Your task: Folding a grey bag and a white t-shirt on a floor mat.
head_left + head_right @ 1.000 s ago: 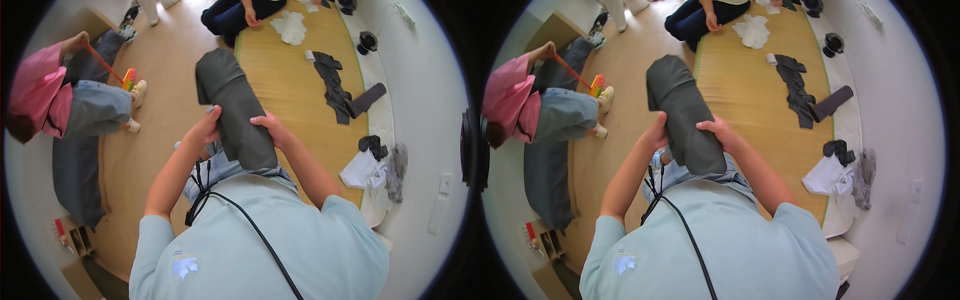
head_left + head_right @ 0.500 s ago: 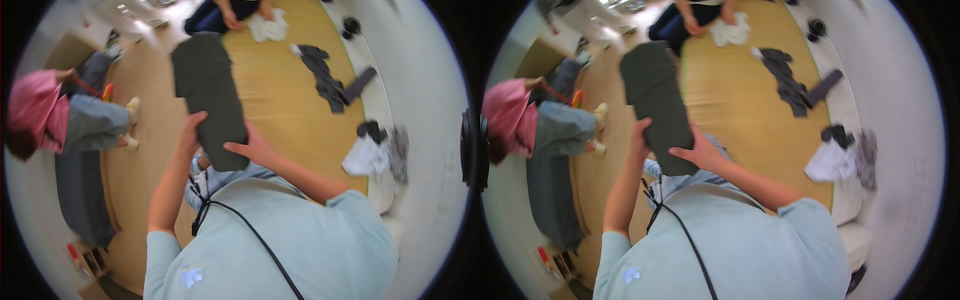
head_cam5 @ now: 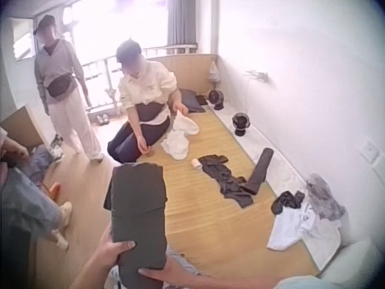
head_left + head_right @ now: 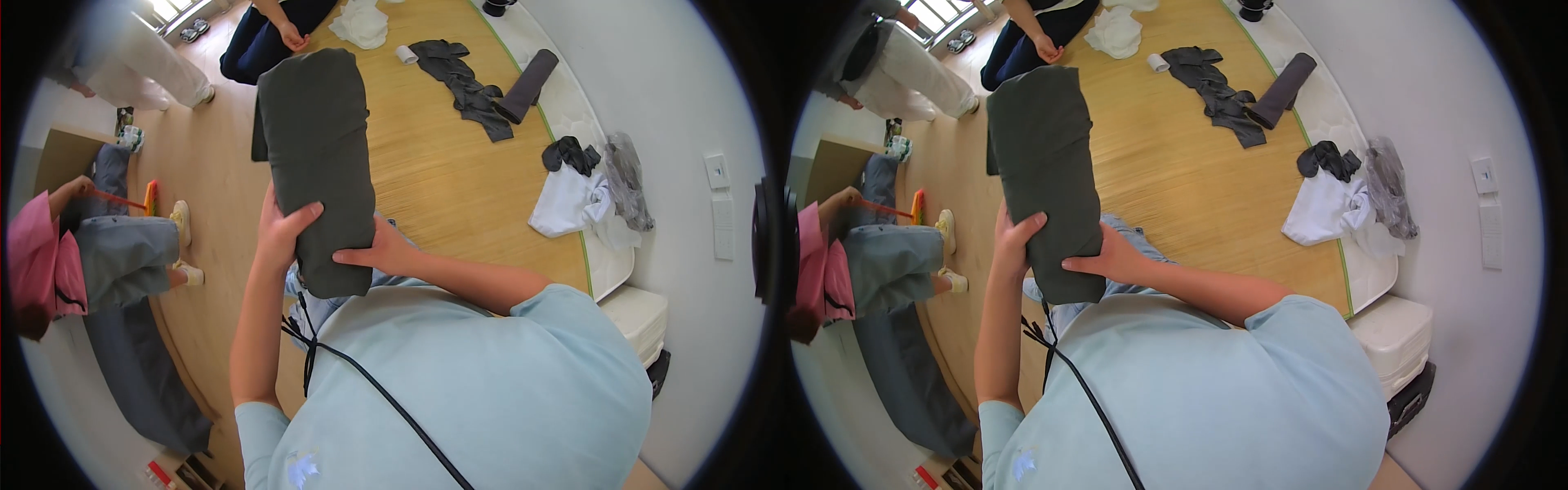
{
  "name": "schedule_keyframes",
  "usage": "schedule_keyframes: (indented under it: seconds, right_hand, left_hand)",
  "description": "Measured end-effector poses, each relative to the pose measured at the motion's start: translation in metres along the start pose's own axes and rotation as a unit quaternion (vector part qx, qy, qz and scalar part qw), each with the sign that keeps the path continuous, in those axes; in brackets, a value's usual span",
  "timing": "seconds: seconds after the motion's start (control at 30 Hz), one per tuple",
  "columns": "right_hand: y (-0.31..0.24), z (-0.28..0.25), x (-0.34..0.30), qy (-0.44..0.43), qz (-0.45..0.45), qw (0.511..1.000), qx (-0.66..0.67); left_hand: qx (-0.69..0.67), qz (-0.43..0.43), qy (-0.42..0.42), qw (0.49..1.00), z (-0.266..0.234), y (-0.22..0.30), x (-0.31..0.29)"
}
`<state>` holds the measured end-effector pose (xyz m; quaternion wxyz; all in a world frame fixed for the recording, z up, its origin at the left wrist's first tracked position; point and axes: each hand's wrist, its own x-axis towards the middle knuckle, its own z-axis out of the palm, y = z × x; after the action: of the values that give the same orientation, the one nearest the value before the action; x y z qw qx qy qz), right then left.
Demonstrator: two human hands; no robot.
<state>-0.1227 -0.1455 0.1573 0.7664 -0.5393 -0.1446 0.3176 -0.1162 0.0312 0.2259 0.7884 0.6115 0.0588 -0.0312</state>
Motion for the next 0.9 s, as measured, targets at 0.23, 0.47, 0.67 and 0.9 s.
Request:
schedule_keyframes:
  seconds: [0.23, 0.47, 0.67, 0.9]
  right_hand:
    - [0.014, -0.019, -0.022, -0.02, 0.036, 0.998, -0.047]
    - [-0.026, -0.031, -0.018, 0.031, 0.003, 0.992, 0.126]
    - [-0.037, -0.028, -0.015, 0.102, 0.002, 0.978, 0.181]
    - [-0.012, -0.072, -0.031, 0.231, 0.025, 0.93, 0.285]
  left_hand:
    - [-0.111, -0.028, 0.023, 0.993, 0.006, -0.002, 0.014]
    - [-0.128, -0.043, -0.004, 0.991, 0.02, -0.009, 0.031]
    - [-0.018, -0.172, -0.015, 0.985, 0.047, -0.012, 0.049]
    - [0.15, -0.214, -0.205, 0.943, 0.059, -0.049, 0.03]
